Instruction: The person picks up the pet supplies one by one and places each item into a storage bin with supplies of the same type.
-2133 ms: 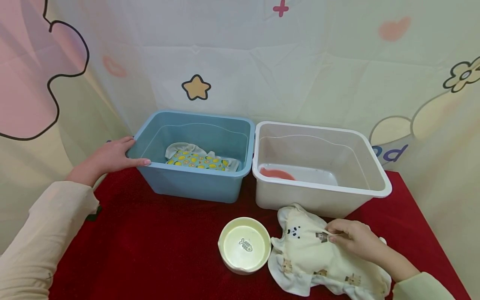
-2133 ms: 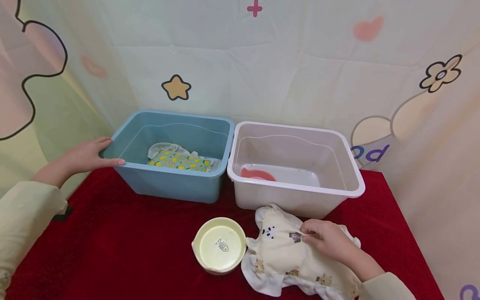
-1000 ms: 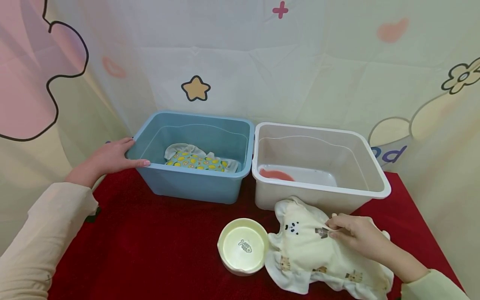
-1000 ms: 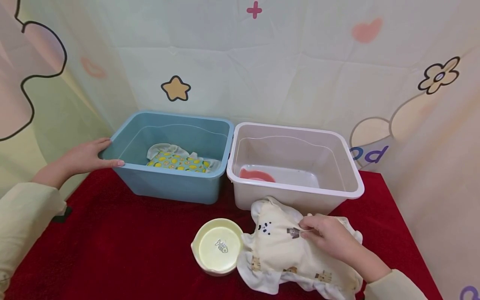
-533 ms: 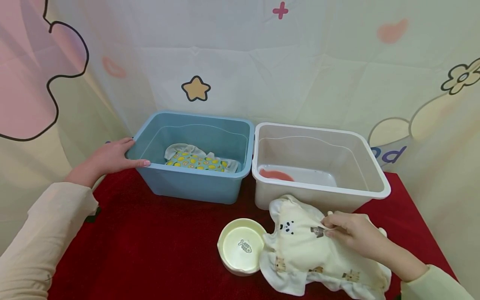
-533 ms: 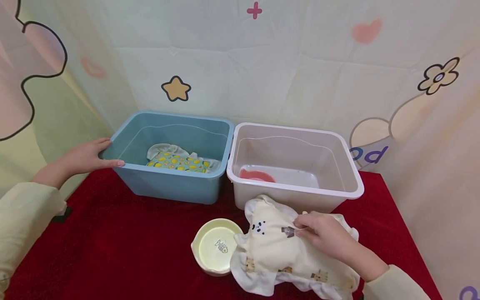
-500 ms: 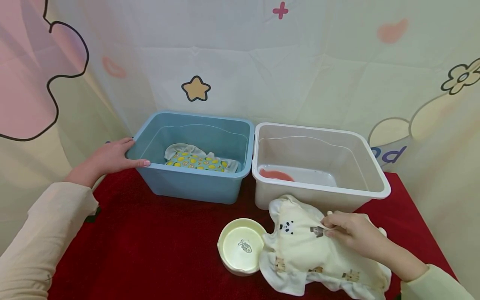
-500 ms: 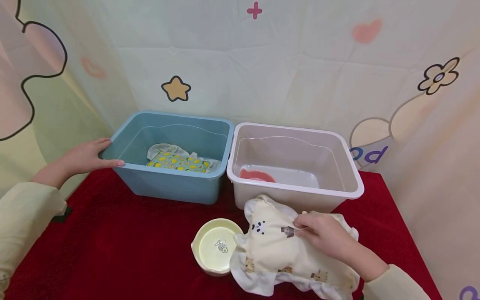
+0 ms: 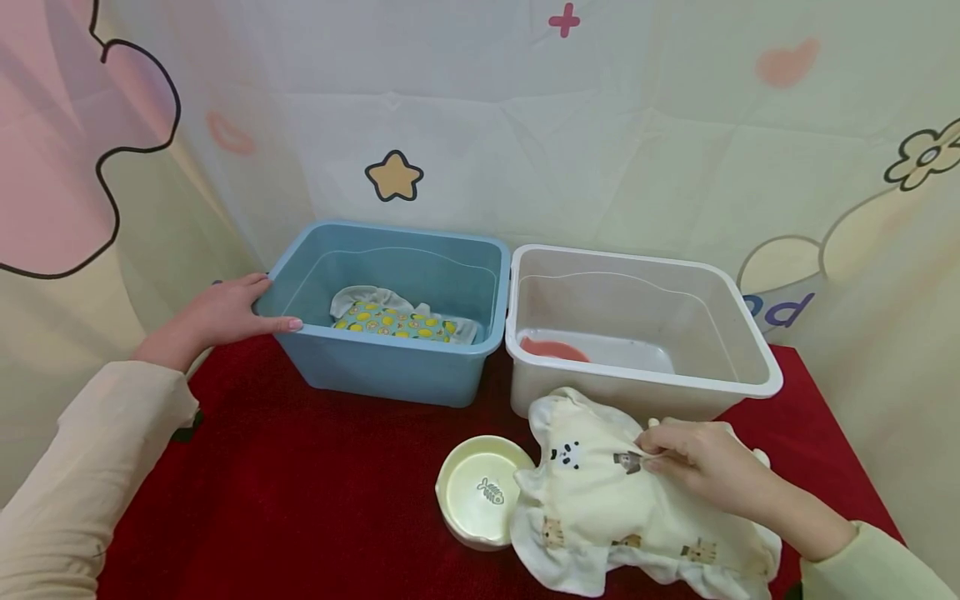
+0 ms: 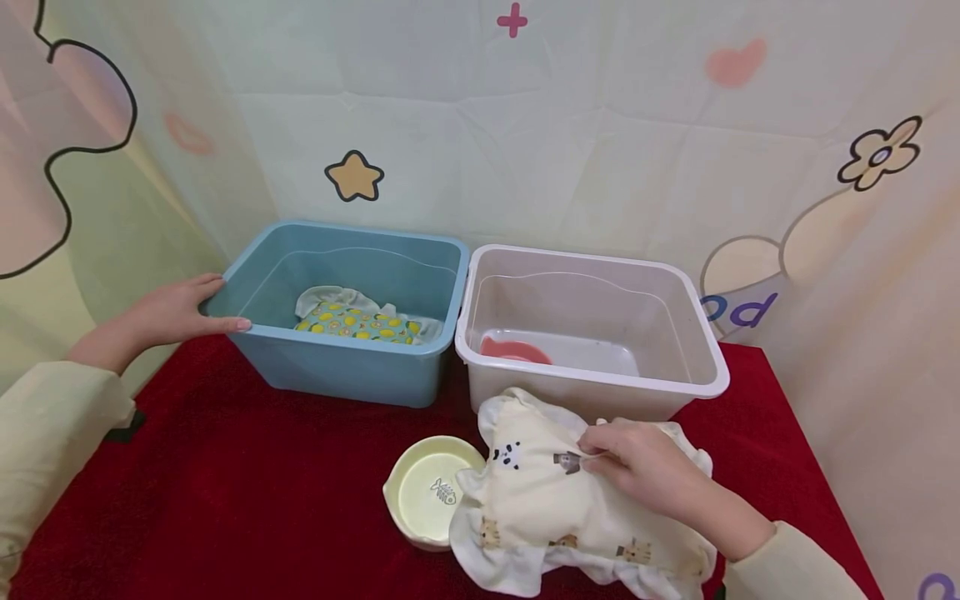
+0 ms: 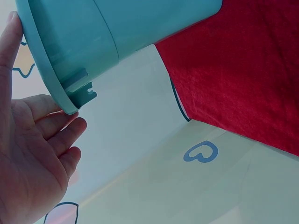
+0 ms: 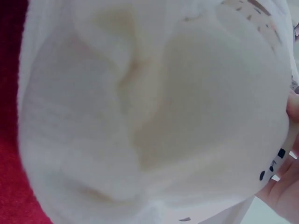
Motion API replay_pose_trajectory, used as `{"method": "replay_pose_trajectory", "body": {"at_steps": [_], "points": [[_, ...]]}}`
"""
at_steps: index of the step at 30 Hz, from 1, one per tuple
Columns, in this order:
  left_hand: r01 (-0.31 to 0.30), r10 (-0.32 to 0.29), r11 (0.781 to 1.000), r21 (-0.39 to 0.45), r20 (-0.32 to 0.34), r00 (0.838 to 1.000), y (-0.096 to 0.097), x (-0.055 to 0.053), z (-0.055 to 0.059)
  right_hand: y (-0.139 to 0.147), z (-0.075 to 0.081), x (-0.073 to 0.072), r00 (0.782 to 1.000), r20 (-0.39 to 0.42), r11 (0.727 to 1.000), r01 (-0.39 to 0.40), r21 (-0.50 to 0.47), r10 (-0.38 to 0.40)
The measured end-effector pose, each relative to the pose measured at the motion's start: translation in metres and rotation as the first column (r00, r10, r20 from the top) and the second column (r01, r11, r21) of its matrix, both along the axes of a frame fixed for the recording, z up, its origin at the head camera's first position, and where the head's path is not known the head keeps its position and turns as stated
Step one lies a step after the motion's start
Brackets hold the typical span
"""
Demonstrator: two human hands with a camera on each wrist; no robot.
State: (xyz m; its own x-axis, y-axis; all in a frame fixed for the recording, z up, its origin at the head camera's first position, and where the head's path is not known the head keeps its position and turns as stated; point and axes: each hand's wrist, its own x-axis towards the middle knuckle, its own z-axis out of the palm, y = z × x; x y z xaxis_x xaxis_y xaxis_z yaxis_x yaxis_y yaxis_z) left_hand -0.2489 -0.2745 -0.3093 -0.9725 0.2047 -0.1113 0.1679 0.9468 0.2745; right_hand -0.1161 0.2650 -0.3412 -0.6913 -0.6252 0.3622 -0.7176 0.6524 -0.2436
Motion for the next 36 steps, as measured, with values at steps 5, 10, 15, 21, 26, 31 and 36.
{"method": "replay_pose_trajectory", "body": {"at_steps": [5,10,15,21,26,31,36], "points": [[0.004,-0.004,1.0,-0.006,-0.005,1.0,-0.001,-0.001,-0.001,-0.003,0.004,0.0,0.999,-0.022,0.999,-0.026,-0.018,0.026],[-0.002,0.002,1.0,0.003,0.008,1.0,-0.001,0.0,0.0,-0.007,0.008,-0.001,0.999,-0.015,0.999,-0.046,-0.027,0.046],[-0.006,0.006,1.0,0.015,0.009,1.0,-0.001,0.001,0.001,-0.01,0.012,-0.001,0.997,-0.011,0.996,-0.078,-0.051,0.078],[-0.004,0.004,1.0,0.019,-0.001,1.0,-0.002,0.001,0.0,-0.014,0.016,-0.002,0.992,-0.037,0.989,-0.126,-0.076,0.123],[0.002,-0.002,1.0,0.007,-0.002,1.0,-0.003,0.0,-0.001,-0.019,0.021,-0.002,0.99,-0.039,0.989,-0.134,-0.06,0.132],[0.009,-0.009,1.0,-0.002,-0.007,1.0,-0.002,-0.001,-0.001,-0.022,0.028,-0.002,0.988,-0.048,0.988,-0.151,-0.035,0.149],[0.011,-0.011,1.0,-0.001,-0.016,1.0,-0.003,-0.002,-0.003,-0.027,0.036,-0.001,0.988,-0.057,0.99,-0.141,-0.006,0.141]]}}
